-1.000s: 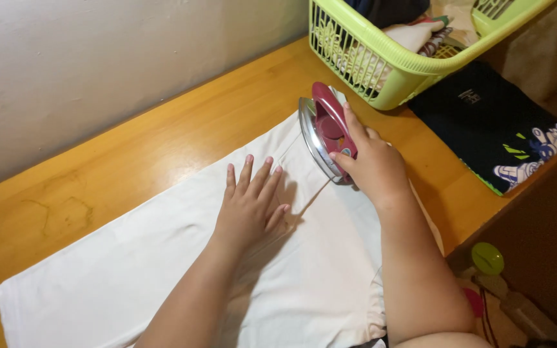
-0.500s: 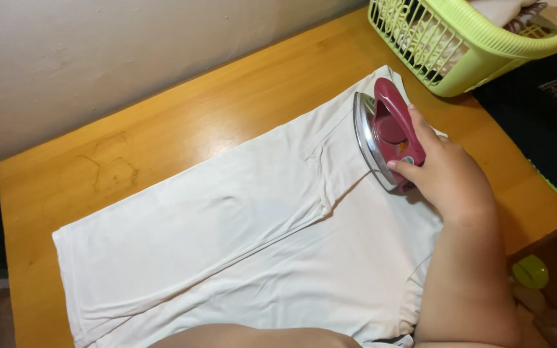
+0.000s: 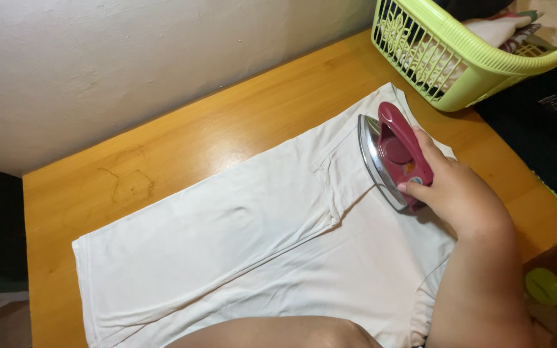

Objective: The person irons a white t-shirt on a wooden table using a red electric iron. They repeatedly smooth the fabric with their hands and move the iron across the shirt's body and sleeves to remove wrinkles.

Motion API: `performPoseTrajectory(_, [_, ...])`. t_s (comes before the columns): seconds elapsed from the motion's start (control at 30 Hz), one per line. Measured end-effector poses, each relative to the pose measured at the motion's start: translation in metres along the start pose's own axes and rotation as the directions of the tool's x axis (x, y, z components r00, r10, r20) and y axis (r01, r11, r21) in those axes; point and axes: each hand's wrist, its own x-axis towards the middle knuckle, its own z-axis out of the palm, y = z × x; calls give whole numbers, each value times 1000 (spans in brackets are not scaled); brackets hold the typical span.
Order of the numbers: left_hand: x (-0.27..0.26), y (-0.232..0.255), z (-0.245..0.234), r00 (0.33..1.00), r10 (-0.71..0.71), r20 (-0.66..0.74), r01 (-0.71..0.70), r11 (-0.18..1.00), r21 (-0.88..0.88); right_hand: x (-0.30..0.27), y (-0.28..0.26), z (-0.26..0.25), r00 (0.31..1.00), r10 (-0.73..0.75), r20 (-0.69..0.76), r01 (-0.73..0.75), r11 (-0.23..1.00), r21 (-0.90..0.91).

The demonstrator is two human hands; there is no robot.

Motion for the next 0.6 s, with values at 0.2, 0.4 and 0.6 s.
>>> performPoseTrajectory(0.2, [23, -276, -7, 1000, -13, 21, 14, 999, -46, 17, 9, 16, 992, -61, -108, 49, 992, -117])
performPoseTrajectory(0.4, [-23, -301, -16, 998, -34, 58, 39, 994, -98, 44, 12, 37, 940, -226, -256, 178, 964, -198])
performPoseTrajectory(0.6, [-56, -327, -11, 992, -43, 118, 64, 982, -177, 6, 0, 11, 999, -46, -26, 45, 998, -43])
